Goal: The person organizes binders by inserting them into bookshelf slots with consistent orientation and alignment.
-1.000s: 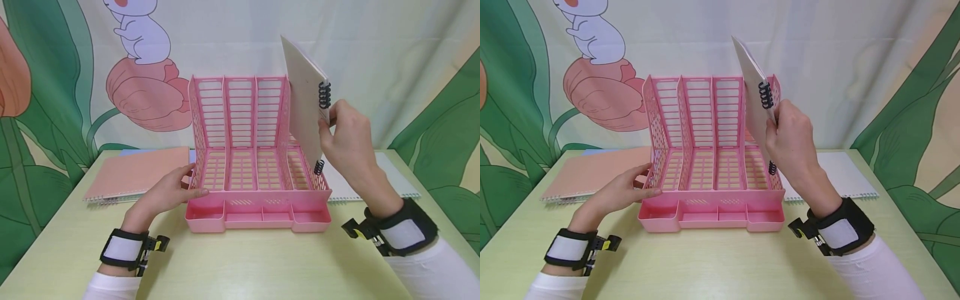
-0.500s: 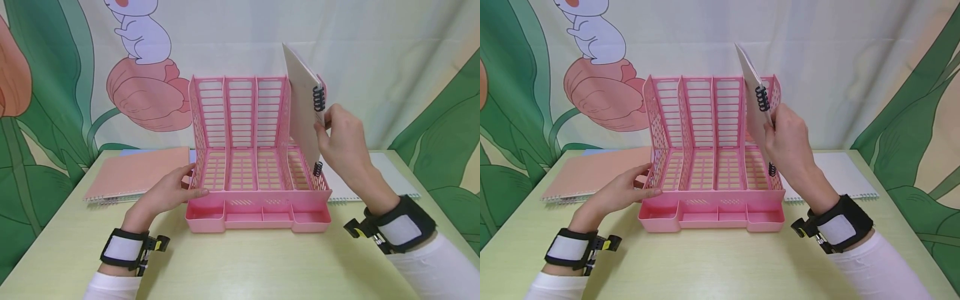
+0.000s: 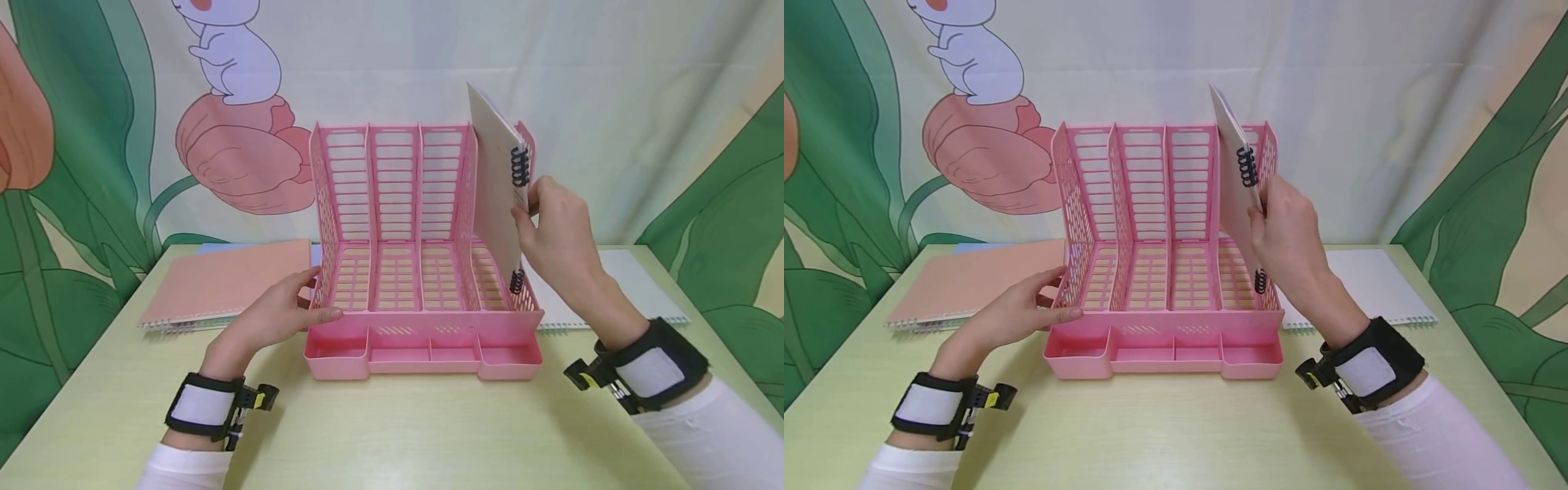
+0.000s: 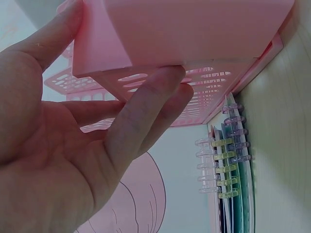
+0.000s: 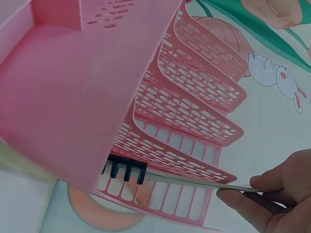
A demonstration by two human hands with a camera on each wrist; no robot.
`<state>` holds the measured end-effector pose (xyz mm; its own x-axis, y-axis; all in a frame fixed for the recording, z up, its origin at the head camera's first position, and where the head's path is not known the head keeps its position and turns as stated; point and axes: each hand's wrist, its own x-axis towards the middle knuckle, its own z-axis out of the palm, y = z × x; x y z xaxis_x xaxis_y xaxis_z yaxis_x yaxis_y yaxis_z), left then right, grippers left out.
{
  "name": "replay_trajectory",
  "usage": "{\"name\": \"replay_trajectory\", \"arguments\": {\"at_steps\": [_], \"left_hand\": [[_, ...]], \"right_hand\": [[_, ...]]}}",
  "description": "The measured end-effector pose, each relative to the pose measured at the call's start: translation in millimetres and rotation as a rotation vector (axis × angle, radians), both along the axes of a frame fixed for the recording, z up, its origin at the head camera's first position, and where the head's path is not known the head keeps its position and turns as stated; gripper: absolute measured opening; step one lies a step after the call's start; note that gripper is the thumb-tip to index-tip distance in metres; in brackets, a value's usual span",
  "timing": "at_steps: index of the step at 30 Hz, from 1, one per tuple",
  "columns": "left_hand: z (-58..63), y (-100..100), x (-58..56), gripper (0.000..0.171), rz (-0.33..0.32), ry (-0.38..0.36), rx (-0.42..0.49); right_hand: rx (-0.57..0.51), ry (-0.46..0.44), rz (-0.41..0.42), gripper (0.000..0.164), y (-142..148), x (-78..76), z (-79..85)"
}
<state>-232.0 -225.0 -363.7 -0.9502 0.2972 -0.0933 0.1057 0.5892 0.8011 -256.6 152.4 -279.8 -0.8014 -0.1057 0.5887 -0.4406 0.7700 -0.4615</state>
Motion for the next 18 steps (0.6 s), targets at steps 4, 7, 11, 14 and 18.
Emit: {"name": "replay_trajectory", "arguments": {"at_steps": [4,7,11,14,18], "left_hand": [[-0.3,0,-0.1,0.094,0.004,-0.004,-0.001],[-0.9,0,-0.2,0.092,0.002,-0.004,0.002],[-1.6,-1,-0.3,0.093,-0.008,0.003,0.01],[-1.9,-1,-0.2,0.094,-0.013,0.005,0.012],[-1.5,-1,-0.4,0.094,-0.014,0.005,0.012]], "right_hand": [[0.004,-0.011,0.012,0.015,1,-3.2,-4.0],[0.008,-0.025,0.024,0.015,1,-4.4,-6.9],[0.014,-0.036,0.031,0.016,1,-5.1,-9.5],[0.015,-0.038,0.034,0.016,2,-6.2,-10.8],[0.011,-0.059,0.037,0.017,2,-8.0,-12.7]]}}
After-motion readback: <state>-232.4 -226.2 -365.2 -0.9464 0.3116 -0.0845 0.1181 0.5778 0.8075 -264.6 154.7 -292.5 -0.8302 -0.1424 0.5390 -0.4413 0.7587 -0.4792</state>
